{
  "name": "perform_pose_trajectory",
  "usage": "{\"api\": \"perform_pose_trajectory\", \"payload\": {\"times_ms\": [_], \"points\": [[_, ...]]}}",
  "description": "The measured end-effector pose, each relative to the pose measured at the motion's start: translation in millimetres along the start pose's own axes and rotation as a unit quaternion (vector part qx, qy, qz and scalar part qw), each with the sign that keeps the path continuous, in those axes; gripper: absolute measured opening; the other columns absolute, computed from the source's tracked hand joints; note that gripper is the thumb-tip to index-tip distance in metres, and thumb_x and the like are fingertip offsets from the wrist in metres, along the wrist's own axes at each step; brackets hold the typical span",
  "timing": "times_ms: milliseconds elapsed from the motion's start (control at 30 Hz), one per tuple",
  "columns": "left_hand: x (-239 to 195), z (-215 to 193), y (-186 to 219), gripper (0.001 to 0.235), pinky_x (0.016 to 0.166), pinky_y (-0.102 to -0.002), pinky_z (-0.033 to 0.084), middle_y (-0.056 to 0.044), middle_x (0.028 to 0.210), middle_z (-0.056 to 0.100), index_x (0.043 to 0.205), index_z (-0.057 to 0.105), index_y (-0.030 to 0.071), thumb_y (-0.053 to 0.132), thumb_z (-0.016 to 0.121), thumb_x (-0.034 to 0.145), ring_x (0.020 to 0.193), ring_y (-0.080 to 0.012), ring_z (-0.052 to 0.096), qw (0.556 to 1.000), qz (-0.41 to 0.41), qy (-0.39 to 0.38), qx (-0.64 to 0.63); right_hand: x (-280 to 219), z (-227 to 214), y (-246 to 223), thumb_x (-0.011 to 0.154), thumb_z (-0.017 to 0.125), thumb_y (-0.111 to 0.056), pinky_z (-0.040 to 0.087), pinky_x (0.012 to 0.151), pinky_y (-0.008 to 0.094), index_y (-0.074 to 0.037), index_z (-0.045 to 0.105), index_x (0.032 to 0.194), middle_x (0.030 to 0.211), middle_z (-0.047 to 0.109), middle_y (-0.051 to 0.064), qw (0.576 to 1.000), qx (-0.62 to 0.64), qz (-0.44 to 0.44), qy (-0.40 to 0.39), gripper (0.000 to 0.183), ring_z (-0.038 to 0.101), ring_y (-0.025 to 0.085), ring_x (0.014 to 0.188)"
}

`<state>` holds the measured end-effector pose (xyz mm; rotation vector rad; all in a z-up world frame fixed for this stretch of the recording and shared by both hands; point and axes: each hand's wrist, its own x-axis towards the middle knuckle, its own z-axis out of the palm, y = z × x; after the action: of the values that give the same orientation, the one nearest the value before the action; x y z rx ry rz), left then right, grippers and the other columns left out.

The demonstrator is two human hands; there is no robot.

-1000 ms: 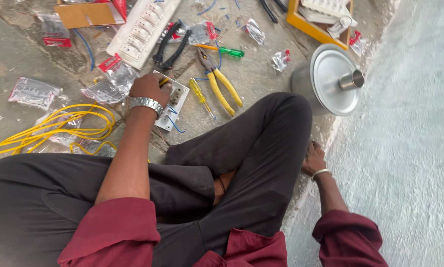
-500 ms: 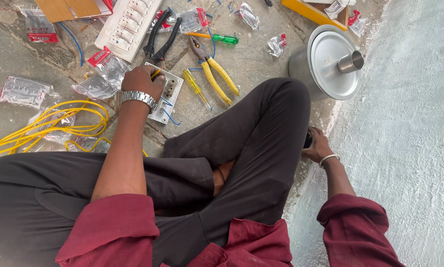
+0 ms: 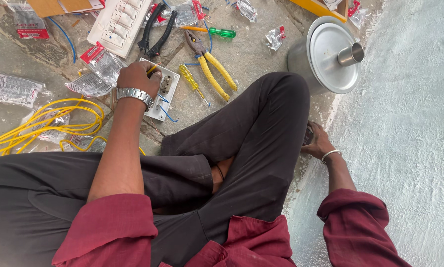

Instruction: The person sits on the floor and wires a white multi-gang electrical socket box. They strip yellow and blue wires with pliers, insert them into terminal screws, and tighten the connections with a screwdriver. The person handles the socket box, wires, pliers, and screwdriver throughout the clip.

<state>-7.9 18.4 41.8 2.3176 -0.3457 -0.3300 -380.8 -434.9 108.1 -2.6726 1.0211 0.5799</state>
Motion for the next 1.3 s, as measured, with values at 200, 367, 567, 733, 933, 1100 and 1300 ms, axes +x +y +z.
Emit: {"api": "perform_pose_trajectory", "payload": {"times_ms": [200,367,567,733,933,1100,1300], "points": [[3.1,4.3,-3.5,0.028,0.083,-0.047,0.057,-0.017,0.102,0.076,0.108,0.079,0.014,0.034,0.076,0.088,0.093,-0.0369,0.072,1.0,0.01,0.002,-0.002,2.8,-0.8,4.3,0.047,0.099,-0.036,0.029,0.123,0.046,-0.008,0.027,0.158,0.162,0.03,0.017,1.0,-0.001,0.008,-0.009,0.134,0.031,0.037,0.15],[6.2,8.1,-8.2,0.033,0.084,-0.048,0.056,-0.02,0.103,0.075,0.111,0.077,0.01,0.034,0.078,0.087,0.094,-0.0397,0.071,0.999,0.035,0.031,0.018,9.6,10.9,17.5,0.053,0.095,-0.038,0.032,0.122,0.046,-0.008,0.036,0.155,0.161,0.034,0.019,0.999,-0.031,-0.019,0.033,0.121,0.035,0.038,0.148],[3.8,5.6,-5.9,0.031,0.086,-0.047,0.055,-0.018,0.103,0.075,0.11,0.077,0.012,0.033,0.076,0.087,0.095,-0.0381,0.071,1.0,0.01,0.025,-0.009,7.8,21.3,13.5,0.061,0.088,-0.049,0.036,0.117,0.048,-0.008,0.044,0.151,0.154,0.04,0.019,0.995,-0.014,-0.026,0.092,0.108,0.039,0.041,0.142],[-0.3,1.6,-2.1,0.031,0.085,-0.047,0.056,-0.017,0.101,0.076,0.111,0.076,0.011,0.031,0.076,0.087,0.094,-0.0365,0.072,0.999,0.007,0.025,-0.022,-5.1,17.2,-4.5,0.064,0.083,-0.052,0.038,0.115,0.049,-0.01,0.05,0.149,0.153,0.043,0.019,0.994,-0.001,0.0,0.11,0.101,0.041,0.041,0.139],[1.3,2.2,-4.8,0.031,0.085,-0.047,0.056,-0.018,0.101,0.076,0.112,0.076,0.012,0.031,0.076,0.087,0.094,-0.0366,0.072,1.0,-0.006,0.019,-0.015,-6.4,15.7,-8.2,0.064,0.081,-0.051,0.04,0.115,0.049,-0.013,0.054,0.148,0.151,0.045,0.018,0.993,0.013,0.0,0.117,0.096,0.045,0.04,0.137],[7.6,9.6,-12.4,0.034,0.086,-0.046,0.056,-0.018,0.104,0.075,0.116,0.074,0.011,0.026,0.075,0.085,0.094,-0.0364,0.073,0.999,0.011,0.026,-0.016,0.0,11.0,-2.3,0.057,0.089,-0.046,0.038,0.115,0.051,-0.012,0.044,0.153,0.154,0.041,0.021,0.997,-0.013,-0.023,0.077,0.111,0.042,0.044,0.139],[8.3,10.9,-18.0,0.031,0.087,-0.045,0.056,-0.017,0.104,0.075,0.114,0.074,0.011,0.026,0.073,0.086,0.096,-0.0362,0.072,0.999,-0.006,0.014,-0.035,5.9,-35.5,-23.0,0.06,0.097,-0.024,0.031,0.12,0.048,-0.014,0.025,0.158,0.153,0.044,0.022,0.999,0.037,0.027,-0.016,0.122,0.041,0.039,0.143]]}}
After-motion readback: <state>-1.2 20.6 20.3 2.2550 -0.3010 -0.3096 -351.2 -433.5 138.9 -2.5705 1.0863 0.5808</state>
